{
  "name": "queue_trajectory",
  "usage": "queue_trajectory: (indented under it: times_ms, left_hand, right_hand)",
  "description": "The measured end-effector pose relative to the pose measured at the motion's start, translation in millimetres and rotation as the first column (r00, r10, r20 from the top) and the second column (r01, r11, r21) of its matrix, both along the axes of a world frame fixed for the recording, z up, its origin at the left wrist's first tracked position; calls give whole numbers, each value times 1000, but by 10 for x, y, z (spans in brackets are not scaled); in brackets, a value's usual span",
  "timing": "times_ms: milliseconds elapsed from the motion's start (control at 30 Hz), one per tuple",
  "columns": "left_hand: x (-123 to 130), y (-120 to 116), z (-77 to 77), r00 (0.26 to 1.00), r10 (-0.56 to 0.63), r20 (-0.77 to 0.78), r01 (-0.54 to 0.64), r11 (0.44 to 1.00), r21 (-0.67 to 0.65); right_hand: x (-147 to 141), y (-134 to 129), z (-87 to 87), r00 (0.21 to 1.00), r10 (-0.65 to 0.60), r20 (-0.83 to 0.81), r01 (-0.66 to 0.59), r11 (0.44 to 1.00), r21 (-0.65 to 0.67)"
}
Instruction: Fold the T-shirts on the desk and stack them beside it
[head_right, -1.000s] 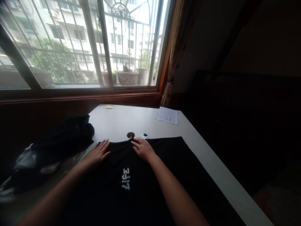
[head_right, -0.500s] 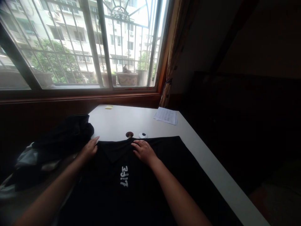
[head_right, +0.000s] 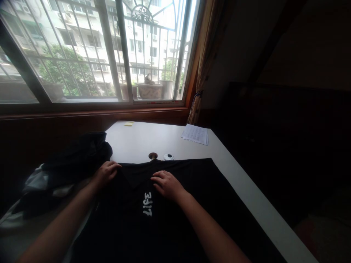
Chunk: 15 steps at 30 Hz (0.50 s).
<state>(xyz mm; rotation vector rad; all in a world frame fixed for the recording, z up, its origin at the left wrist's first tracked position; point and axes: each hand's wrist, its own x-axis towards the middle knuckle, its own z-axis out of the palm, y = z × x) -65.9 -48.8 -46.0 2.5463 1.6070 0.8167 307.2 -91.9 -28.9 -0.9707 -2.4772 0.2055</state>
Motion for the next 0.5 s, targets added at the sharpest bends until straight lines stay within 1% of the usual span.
queue_trajectory:
  times_ms: [100, 200, 267, 333, 433, 500]
  left_hand:
    - [9, -5, -2, 1000, 17, 9, -17, 1000, -9]
    - [19, -11, -9, 999, 39, 13, -38, 999, -15]
    - [26, -17, -13, 999, 48, 11, -48, 999, -14]
    - [27, -18, -17, 999, 42, 8, -42, 999, -13]
    - [16, 6, -9, 1000, 18, 8, -17, 1000, -16]
    - [5, 34, 18, 1000, 10, 12, -10, 999, -43]
  right_hand:
    - [374, -161, 17, 996, -93, -11, 92, 995, -47]
    - [923, -374, -12, 963, -270, -4, 268, 959, -97]
    - [1337, -555, -64, 911, -413, 9, 411, 906, -105]
    - [1744, -764, -132, 834, -552, 14, 550, 829, -96]
    - [2286, -1095, -234, 730, -682, 26, 683, 729, -54]
    - [2574, -1300, -290, 674, -738, 30, 739, 674, -9]
